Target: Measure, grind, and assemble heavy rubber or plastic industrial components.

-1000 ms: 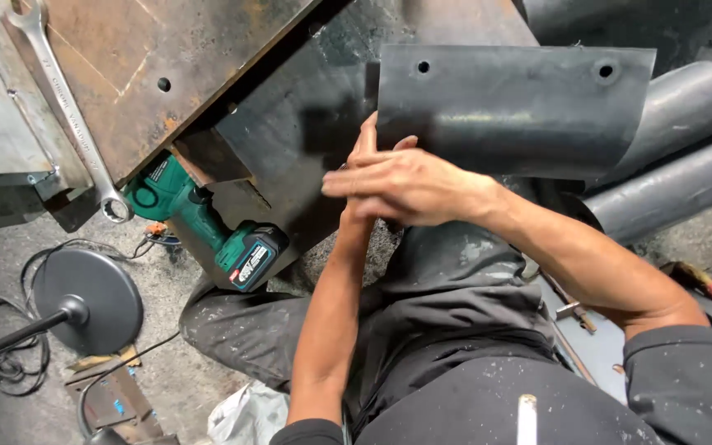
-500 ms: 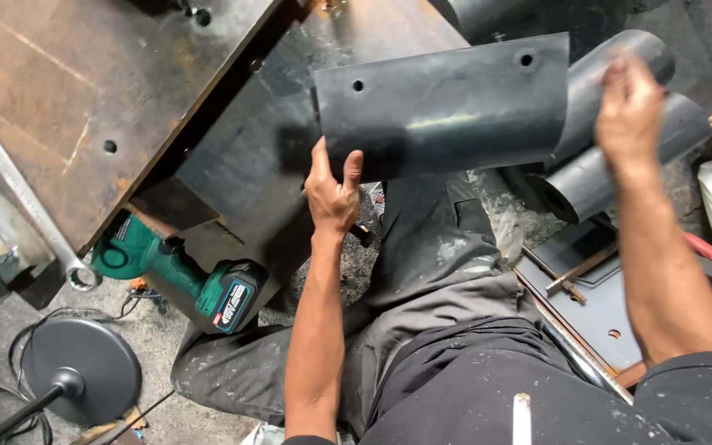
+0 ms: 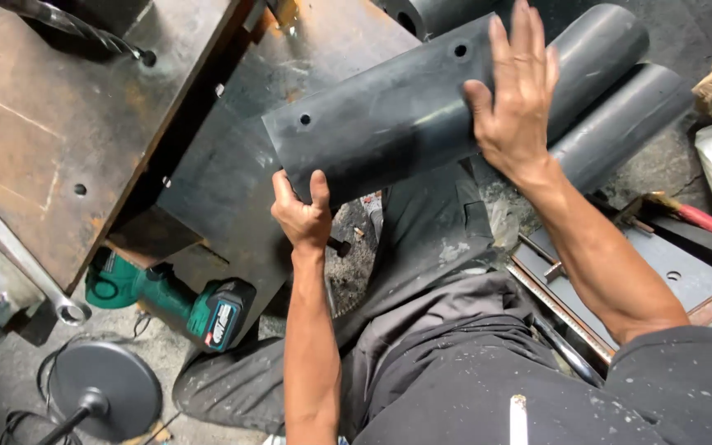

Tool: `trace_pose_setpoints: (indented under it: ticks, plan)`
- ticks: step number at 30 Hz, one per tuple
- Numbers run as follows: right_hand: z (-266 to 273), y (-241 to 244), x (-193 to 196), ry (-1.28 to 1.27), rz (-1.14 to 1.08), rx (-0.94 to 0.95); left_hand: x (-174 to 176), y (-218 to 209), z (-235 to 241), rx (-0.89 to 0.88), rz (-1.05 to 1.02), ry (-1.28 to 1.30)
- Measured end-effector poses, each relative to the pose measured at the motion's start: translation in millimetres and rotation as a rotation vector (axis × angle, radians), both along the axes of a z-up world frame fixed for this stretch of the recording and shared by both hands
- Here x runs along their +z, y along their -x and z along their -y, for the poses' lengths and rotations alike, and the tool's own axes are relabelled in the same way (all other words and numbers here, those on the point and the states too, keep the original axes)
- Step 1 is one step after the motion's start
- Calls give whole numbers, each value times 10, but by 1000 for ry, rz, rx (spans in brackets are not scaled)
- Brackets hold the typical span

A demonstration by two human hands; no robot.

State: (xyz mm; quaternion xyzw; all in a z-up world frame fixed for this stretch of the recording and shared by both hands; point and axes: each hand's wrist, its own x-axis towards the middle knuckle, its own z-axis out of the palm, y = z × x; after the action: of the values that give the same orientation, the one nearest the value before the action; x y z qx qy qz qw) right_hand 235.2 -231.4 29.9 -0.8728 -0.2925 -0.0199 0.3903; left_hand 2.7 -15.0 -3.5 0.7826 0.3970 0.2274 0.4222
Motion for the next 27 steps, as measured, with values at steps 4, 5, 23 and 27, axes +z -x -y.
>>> trace_pose_setpoints:
  ticks: [4, 5, 23, 27]
  plan:
    - [-372, 298, 454, 344, 261, 393, 81, 115, -22, -13, 28, -52]
    - [-437, 356, 641, 321, 268, 577, 70, 36, 2, -26, 43, -102]
    - [5263, 2753, -911, 958, -565, 129, -267, 195, -124, -165, -34, -346]
    - [5626, 3151, -880, 1303, -475, 68, -225, 147, -79, -212, 14, -279]
